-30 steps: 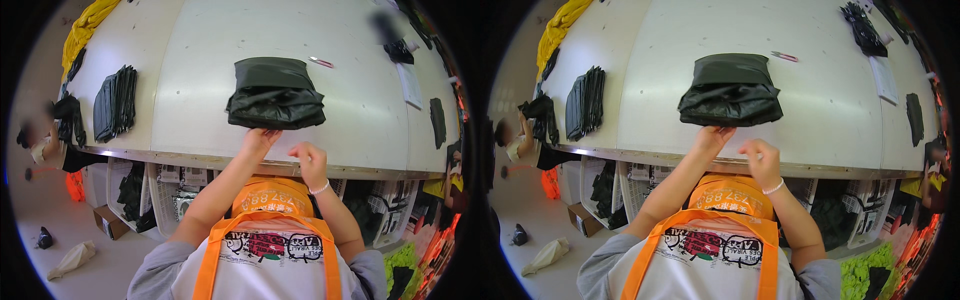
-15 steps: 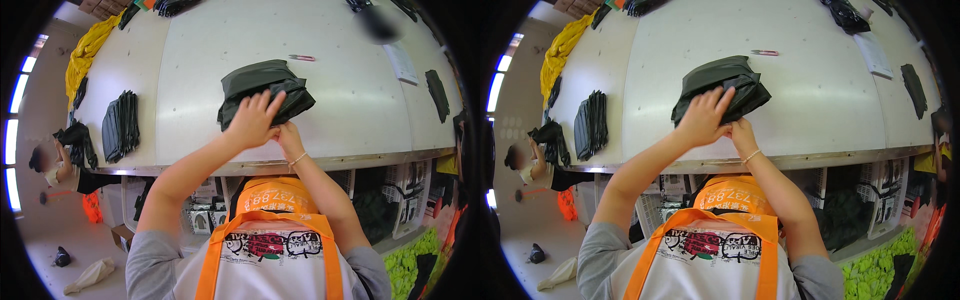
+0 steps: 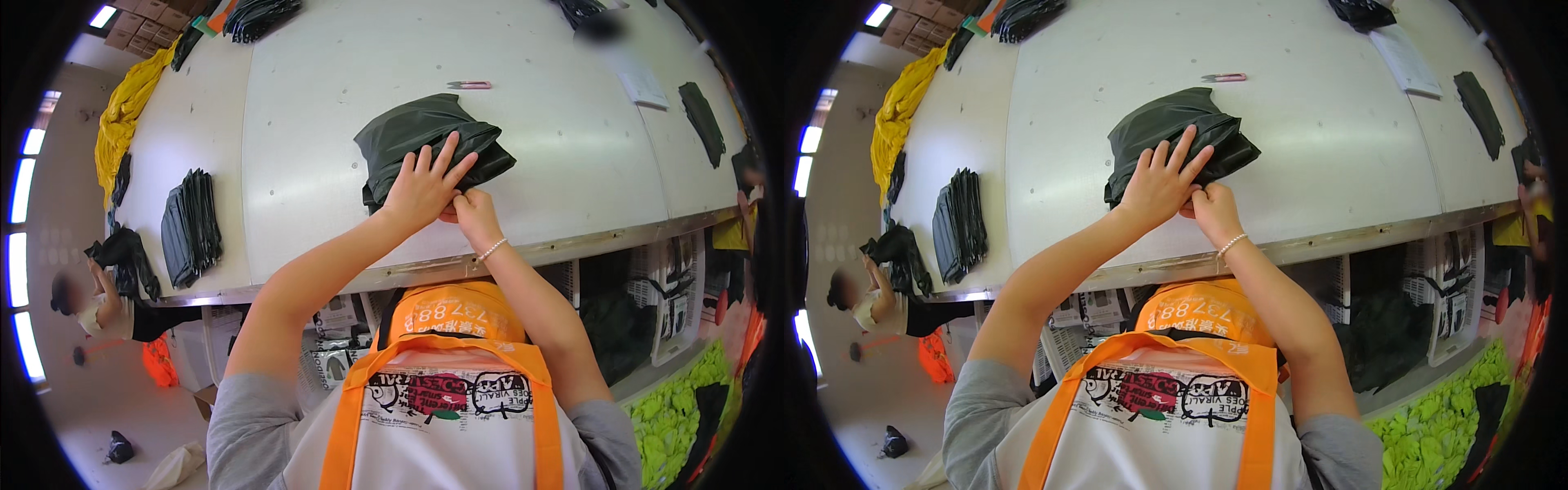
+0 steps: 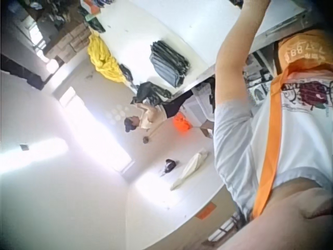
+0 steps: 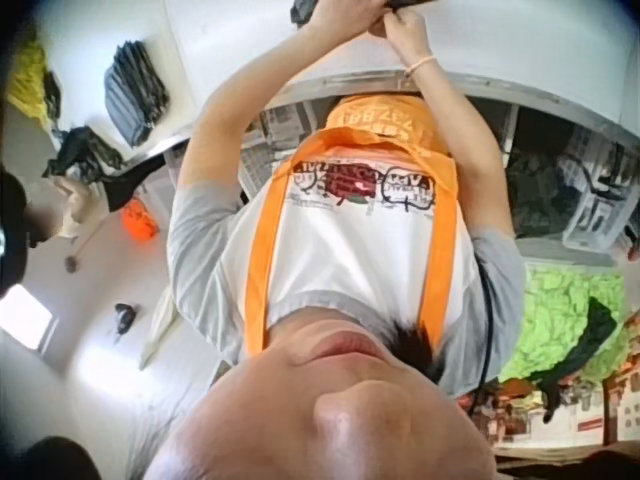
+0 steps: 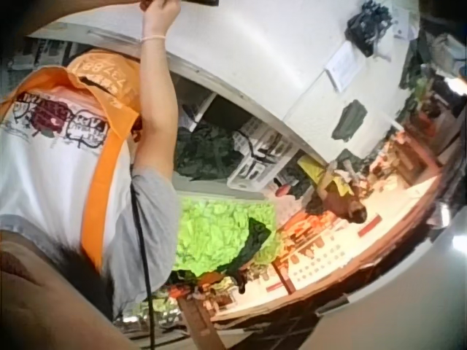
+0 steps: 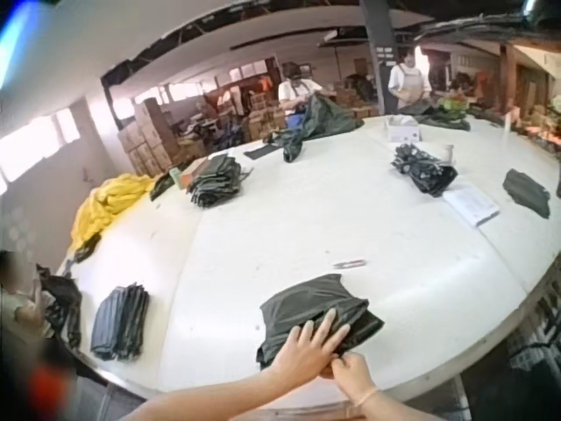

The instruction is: The person folds a dark green garment on a white table, smoothing and aligning edges, then uses a small blade to trim excess material. The folded item is placed into a branded packaging sleeve and set aside.

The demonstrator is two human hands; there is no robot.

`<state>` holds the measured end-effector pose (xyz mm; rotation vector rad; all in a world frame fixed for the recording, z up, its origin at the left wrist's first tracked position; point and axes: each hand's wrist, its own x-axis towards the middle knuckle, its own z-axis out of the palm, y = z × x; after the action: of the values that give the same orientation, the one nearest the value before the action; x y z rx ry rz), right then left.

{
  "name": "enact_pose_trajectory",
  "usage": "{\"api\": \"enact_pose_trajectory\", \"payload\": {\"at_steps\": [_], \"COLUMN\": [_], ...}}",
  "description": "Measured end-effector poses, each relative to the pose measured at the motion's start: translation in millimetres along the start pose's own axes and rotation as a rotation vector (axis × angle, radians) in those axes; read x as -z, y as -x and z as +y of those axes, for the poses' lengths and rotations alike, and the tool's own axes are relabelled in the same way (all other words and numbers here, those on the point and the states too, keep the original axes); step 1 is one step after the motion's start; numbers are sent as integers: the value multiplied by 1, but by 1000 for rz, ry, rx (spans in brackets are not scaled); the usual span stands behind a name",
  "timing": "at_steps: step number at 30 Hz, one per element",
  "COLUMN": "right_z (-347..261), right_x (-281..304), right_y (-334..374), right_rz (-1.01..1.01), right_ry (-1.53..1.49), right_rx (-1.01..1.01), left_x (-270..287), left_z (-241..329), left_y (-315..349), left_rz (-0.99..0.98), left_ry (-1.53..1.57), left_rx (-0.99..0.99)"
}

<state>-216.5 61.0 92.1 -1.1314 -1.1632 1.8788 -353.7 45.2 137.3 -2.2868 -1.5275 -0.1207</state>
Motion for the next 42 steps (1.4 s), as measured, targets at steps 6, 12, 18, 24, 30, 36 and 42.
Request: {"api": "enact_pose_trajectory", "payload": {"at_steps": [6,12,18,24,30,36,42], "right_z": [-5,0,-10,-35,-63,-2,15], "right_x": [9,18,66,117,137,94,64], "right_y": [11,-35,2,-10,-6,27,44], "right_rz": [333,-126,18,-110,-350,-426,-226], "right_ry": [574,1594,1531,1742,1712,1247,1008], "right_rx": [598,161,545,816,780,365,488], "left_x": [3,7,-20,-38,-42,-59,-89], "left_z": [-17,-19,-20,47,93,62,64], "left_y": [-16,-34,-16,-13,-28,-70,-79], "left_rz": [-122,-187,-179,-284,-415,-605,-468], "left_ry": [281,457,418,20,-33,686,917], "left_rx": [154,108,50,-195,-190,190,401]}}
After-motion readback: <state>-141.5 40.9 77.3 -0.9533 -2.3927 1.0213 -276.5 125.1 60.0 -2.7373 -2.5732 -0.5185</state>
